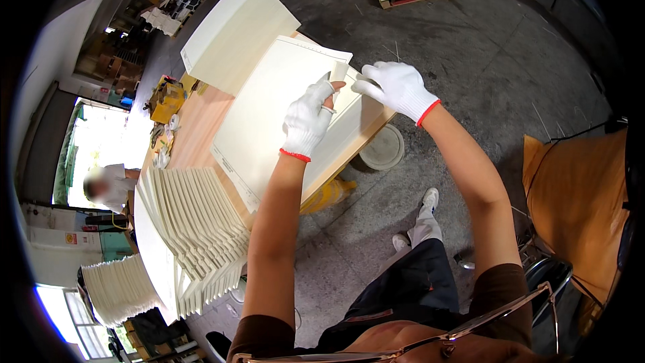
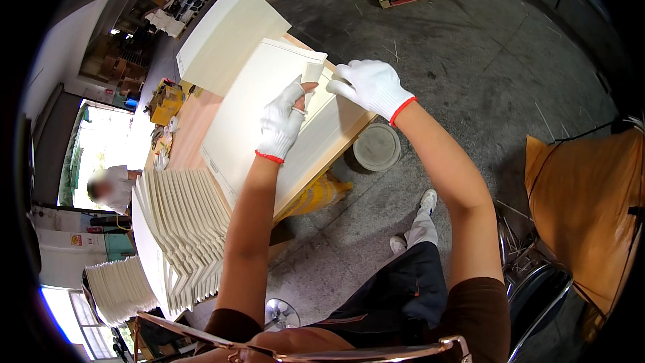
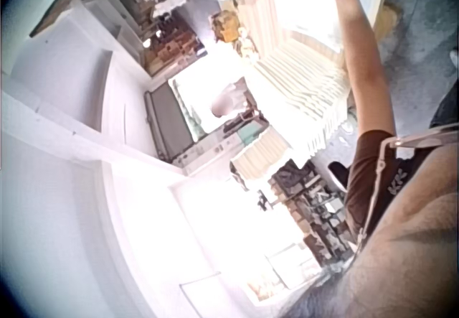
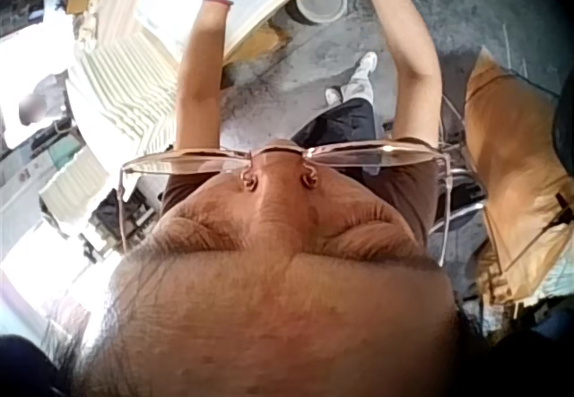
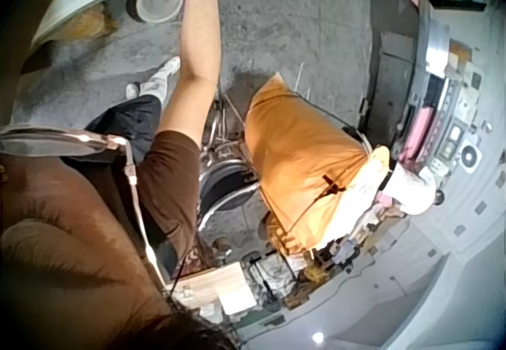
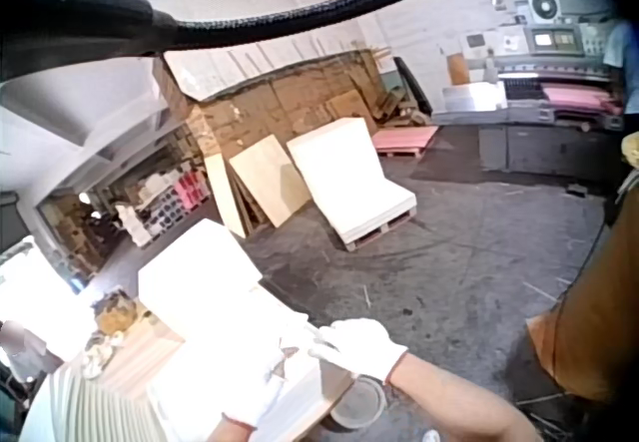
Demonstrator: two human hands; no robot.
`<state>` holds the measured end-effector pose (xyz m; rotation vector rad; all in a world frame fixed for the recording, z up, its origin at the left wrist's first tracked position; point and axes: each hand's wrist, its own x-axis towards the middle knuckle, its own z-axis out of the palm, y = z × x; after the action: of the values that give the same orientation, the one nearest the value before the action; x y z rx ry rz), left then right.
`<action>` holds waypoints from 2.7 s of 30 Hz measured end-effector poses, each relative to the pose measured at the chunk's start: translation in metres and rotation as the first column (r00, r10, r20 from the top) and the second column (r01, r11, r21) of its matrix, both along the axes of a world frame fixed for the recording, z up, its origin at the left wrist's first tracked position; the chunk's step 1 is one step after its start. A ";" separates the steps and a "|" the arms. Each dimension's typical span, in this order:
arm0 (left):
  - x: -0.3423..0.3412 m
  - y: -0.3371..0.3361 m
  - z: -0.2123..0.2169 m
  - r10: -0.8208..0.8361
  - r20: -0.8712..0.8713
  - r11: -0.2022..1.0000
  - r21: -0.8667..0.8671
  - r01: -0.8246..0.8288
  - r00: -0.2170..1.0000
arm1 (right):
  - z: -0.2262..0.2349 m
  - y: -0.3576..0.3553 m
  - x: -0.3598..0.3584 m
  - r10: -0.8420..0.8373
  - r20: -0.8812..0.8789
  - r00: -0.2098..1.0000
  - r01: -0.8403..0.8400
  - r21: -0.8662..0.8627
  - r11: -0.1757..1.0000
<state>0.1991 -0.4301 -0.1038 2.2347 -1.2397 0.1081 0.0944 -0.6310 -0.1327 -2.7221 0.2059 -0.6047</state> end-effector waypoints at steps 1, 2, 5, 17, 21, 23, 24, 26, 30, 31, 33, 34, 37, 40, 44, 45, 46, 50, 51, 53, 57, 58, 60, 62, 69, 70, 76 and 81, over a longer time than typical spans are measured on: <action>-0.001 -0.001 0.003 -0.002 0.004 0.999 0.042 0.002 1.000 | -0.001 -0.002 0.001 0.080 0.110 0.991 -0.071 -0.082 0.994; -0.004 -0.002 0.006 0.000 -0.031 0.999 0.040 0.001 1.000 | 0.000 -0.005 0.003 0.083 0.114 0.990 -0.064 -0.157 0.985; -0.009 -0.005 0.013 0.018 -0.090 0.999 0.045 -0.014 0.996 | 0.007 -0.004 0.019 0.212 0.140 0.967 -0.208 -0.040 0.977; -0.012 -0.005 0.014 0.048 -0.095 0.998 0.045 -0.044 0.994 | 0.003 0.028 0.021 -0.088 0.018 0.996 0.062 0.569 0.820; -0.011 -0.006 0.013 0.044 -0.087 0.997 0.064 -0.039 0.995 | 0.001 0.027 0.020 -0.094 0.040 0.995 0.055 0.563 0.825; -0.010 -0.005 0.013 0.039 -0.075 0.998 0.057 -0.035 0.996 | 0.000 0.029 0.020 -0.089 0.054 0.995 0.042 0.572 0.819; -0.009 -0.004 0.011 0.027 -0.058 0.999 0.039 -0.025 0.998 | 0.000 0.030 0.020 -0.087 0.073 0.994 0.029 0.577 0.816; -0.009 -0.005 0.012 0.015 -0.046 0.999 0.038 -0.013 0.999 | -0.001 0.030 0.020 -0.093 0.089 0.992 0.024 0.580 0.814; -0.008 -0.005 0.013 0.027 -0.059 0.996 0.089 -0.022 0.998 | 0.000 0.029 0.019 -0.099 0.078 0.992 0.035 0.582 0.813; -0.008 -0.005 0.012 0.029 -0.063 0.995 0.097 -0.023 0.998 | 0.000 0.028 0.019 -0.098 0.073 0.993 0.037 0.583 0.812; -0.009 -0.005 0.013 0.034 -0.078 0.995 0.096 -0.026 0.996 | -0.003 0.028 0.020 -0.105 0.072 0.992 0.043 0.589 0.807; -0.010 -0.004 0.014 0.038 -0.086 0.995 0.094 -0.030 0.996 | 0.001 0.029 0.020 -0.106 0.071 0.992 0.043 0.591 0.805; -0.006 -0.003 0.005 -0.028 0.044 0.999 -0.022 0.029 0.999 | 0.013 0.022 0.010 -0.092 -0.034 0.995 0.097 0.473 0.875; -0.014 -0.004 0.011 0.038 0.009 0.998 0.046 -0.038 0.999 | 0.004 0.009 0.001 -0.178 -0.134 0.975 0.203 0.213 0.956; -0.009 -0.003 0.007 -0.012 0.056 0.997 0.073 0.008 0.998 | -0.006 -0.002 0.002 0.073 0.139 0.988 -0.054 -0.135 0.989; -0.006 -0.002 0.005 -0.028 0.054 0.997 0.074 0.024 0.998 | -0.004 -0.004 0.004 0.093 0.145 0.985 -0.071 -0.150 0.986; -0.004 -0.002 0.004 -0.043 0.055 0.996 0.075 0.038 0.998 | 0.000 -0.005 0.008 0.114 0.153 0.982 -0.088 -0.165 0.982; -0.001 -0.002 0.000 -0.072 0.098 0.997 0.003 0.072 0.993 | 0.012 0.010 0.020 0.067 0.058 0.996 -0.083 0.332 0.940; -0.002 -0.001 0.001 -0.073 0.087 0.997 -0.003 0.074 0.993 | 0.014 0.017 0.020 0.039 0.012 0.999 -0.040 0.525 0.850; -0.003 -0.002 0.003 -0.063 0.053 0.998 -0.001 0.063 0.997 | 0.013 0.023 0.018 -0.009 -0.034 0.999 0.028 0.633 0.774; -0.010 -0.004 0.009 -0.006 -0.010 0.999 0.052 0.006 1.000 | 0.005 0.028 0.018 -0.095 -0.017 0.995 0.084 0.634 0.769; -0.011 -0.005 0.011 0.010 -0.015 0.998 0.065 -0.009 1.000 | 0.002 0.028 0.019 -0.108 0.005 0.994 0.081 0.627 0.775; -0.011 -0.007 0.008 0.002 -0.008 0.999 0.045 -0.002 1.000 | -0.002 0.026 0.020 -0.113 0.027 0.993 0.071 0.629 0.774; -0.011 -0.006 0.006 0.012 -0.008 0.999 0.045 -0.011 1.000 | -0.004 0.027 0.020 -0.107 0.036 0.994 0.061 0.629 0.775; -0.012 -0.007 0.009 0.016 0.029 0.999 0.042 -0.017 0.999 | -0.004 0.025 0.019 -0.084 0.032 0.996 0.044 0.638 0.769; -0.013 -0.007 0.009 0.014 0.018 0.999 0.041 -0.015 1.000 | -0.004 0.025 0.018 -0.081 0.030 0.996 0.042 0.643 0.765; -0.018 -0.005 0.009 -0.095 0.330 0.995 0.071 0.076 0.939 | 0.007 0.018 0.010 -0.122 -0.001 0.993 0.108 0.472 0.875; -0.026 -0.001 0.006 -0.005 0.336 0.997 0.080 -0.023 0.942 | 0.002 -0.001 -0.002 -0.072 -0.202 0.977 0.121 0.242 0.963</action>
<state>0.1729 -0.4306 -0.0976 2.3617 -1.4319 0.4679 0.0921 -0.6317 -0.1304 -2.5290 0.4363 -0.3147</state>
